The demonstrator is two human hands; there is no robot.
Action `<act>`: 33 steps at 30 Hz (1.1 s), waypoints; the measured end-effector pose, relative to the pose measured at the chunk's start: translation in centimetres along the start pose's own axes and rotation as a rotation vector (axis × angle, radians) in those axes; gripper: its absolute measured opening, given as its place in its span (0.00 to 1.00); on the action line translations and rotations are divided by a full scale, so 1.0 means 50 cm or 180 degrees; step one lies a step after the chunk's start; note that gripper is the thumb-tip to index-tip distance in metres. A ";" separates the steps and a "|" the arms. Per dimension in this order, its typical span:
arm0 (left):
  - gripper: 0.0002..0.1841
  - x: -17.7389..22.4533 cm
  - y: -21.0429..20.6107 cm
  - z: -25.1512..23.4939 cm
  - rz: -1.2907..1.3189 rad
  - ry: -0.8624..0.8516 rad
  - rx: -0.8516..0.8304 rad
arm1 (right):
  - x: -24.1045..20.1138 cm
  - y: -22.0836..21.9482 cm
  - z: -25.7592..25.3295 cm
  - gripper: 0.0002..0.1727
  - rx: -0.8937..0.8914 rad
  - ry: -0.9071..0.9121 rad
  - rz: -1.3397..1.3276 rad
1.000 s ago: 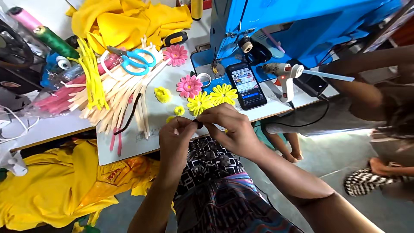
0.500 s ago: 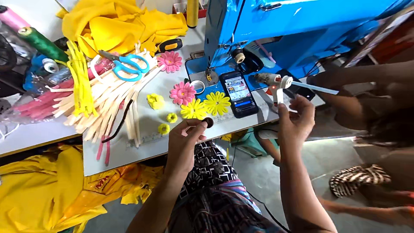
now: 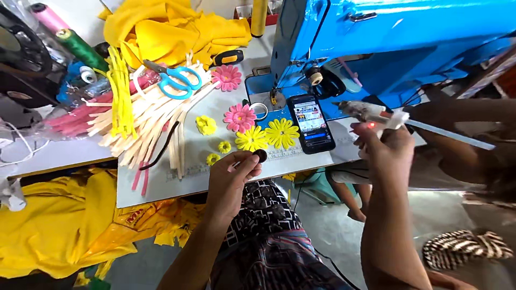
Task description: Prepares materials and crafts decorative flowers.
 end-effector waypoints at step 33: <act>0.06 0.002 0.008 0.013 -0.0515 -0.0315 -0.0477 | -0.151 -0.039 0.103 0.13 -0.1310 0.0857 -0.0671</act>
Point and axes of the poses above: each hand's wrist, its own z-axis away from the middle knuckle, its own y-axis out of the back of the hand, x = y × z, the point moved 2 cm from there along -z, towards the middle knuckle, and after that the axes turned 6 degrees about z, right-handed, at the moved point
